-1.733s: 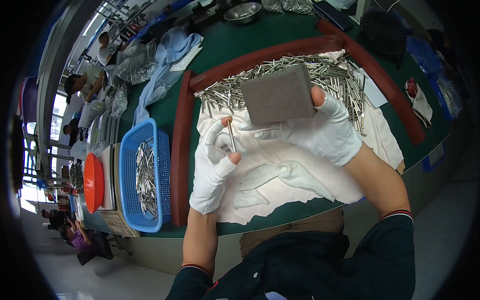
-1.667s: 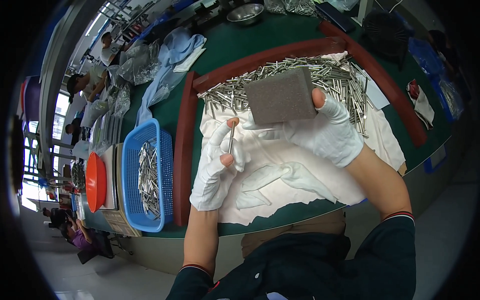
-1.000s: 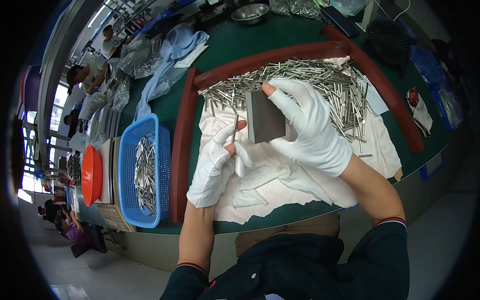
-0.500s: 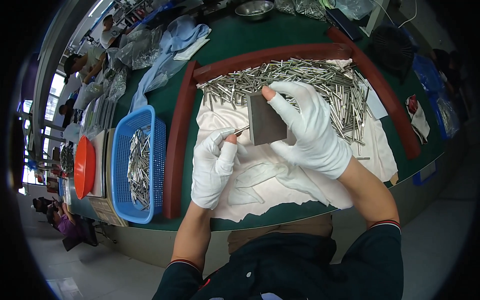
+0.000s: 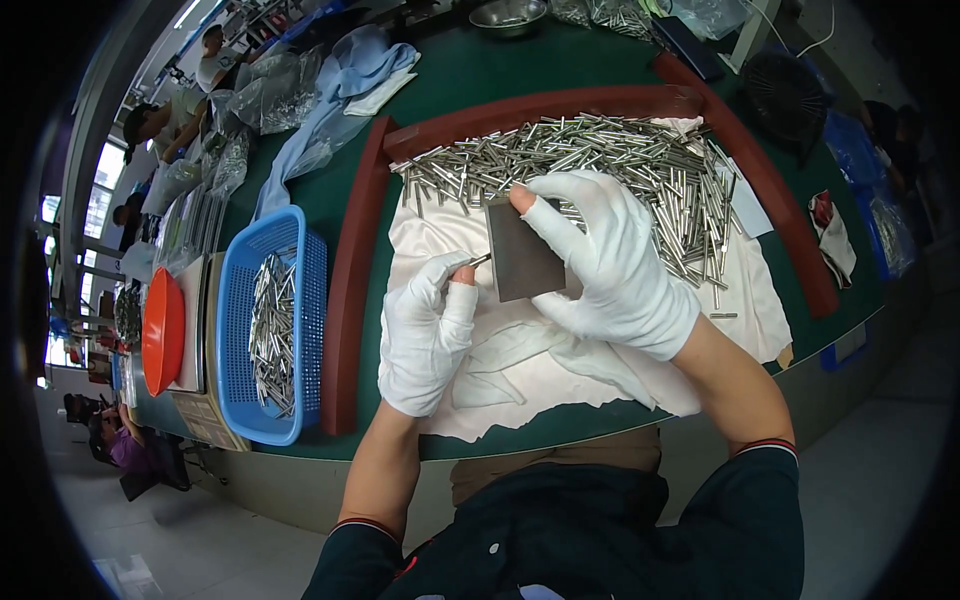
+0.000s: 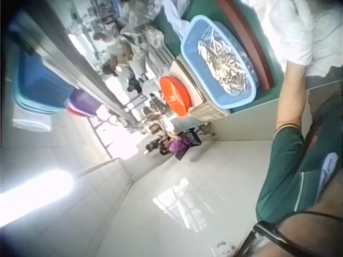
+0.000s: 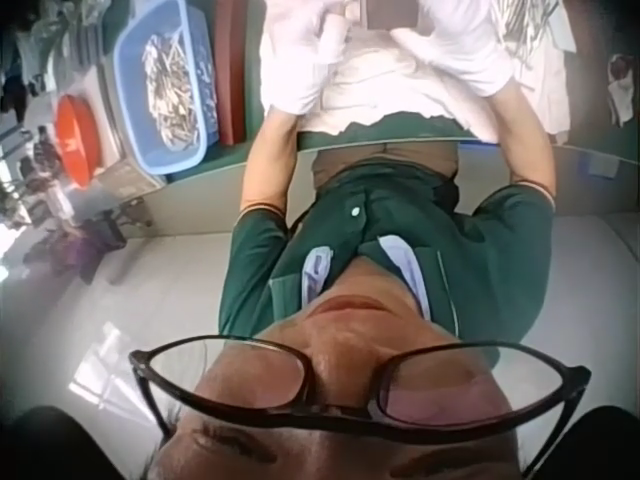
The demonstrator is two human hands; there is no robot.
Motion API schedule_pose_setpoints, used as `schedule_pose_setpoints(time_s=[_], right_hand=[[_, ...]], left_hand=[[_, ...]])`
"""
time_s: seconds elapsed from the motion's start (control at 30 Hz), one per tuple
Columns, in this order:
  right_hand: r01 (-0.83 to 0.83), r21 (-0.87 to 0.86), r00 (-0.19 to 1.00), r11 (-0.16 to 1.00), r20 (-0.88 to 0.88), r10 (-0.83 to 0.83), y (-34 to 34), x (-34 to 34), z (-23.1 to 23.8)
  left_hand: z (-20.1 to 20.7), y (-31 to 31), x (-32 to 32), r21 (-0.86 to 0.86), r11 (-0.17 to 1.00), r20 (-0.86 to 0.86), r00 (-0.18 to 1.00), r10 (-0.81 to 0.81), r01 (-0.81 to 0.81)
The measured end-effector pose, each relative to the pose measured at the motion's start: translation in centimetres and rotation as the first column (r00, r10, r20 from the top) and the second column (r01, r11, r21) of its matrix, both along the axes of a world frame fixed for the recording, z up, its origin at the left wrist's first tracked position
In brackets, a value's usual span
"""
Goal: Inspecting and polishing small cylindrical metal components using a polishing block and cloth.
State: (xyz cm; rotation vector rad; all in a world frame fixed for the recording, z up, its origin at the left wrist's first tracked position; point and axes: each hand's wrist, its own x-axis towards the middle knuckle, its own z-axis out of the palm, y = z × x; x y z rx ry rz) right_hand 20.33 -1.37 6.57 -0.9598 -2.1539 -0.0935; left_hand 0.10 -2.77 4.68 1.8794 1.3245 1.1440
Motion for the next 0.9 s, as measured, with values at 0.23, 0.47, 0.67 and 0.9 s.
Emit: schedule_pose_setpoints(time_s=[0.23, 0.47, 0.67, 0.9], right_hand=[[-0.049, -0.047, 0.998, 0.998, 0.023, 0.05, -0.11, -0.07, -0.13], [-0.088, -0.133, 0.996, 0.987, 0.018, 0.091, -0.45, -0.38, 0.35], [-0.052, -0.18, 0.998, 0.982, 0.023, 0.057, -0.77, -0.63, 0.53], [-0.051, -0.178, 0.999, 0.983, -0.012, 0.049, -0.54, -0.55, 0.35]], left_hand=[[0.04, 0.38, 0.14, 0.251, 0.968, -0.081, 0.997, -0.002, 0.023], [-0.22, 0.39, -0.11, 0.316, 0.948, -0.144, 0.99, -0.001, 0.047], [-0.37, 0.36, -0.36, 0.286, 0.958, -0.125, 0.992, 0.014, 0.022], [0.01, 0.12, -0.25, 0.272, 0.962, -0.133, 0.991, 0.01, 0.027]])
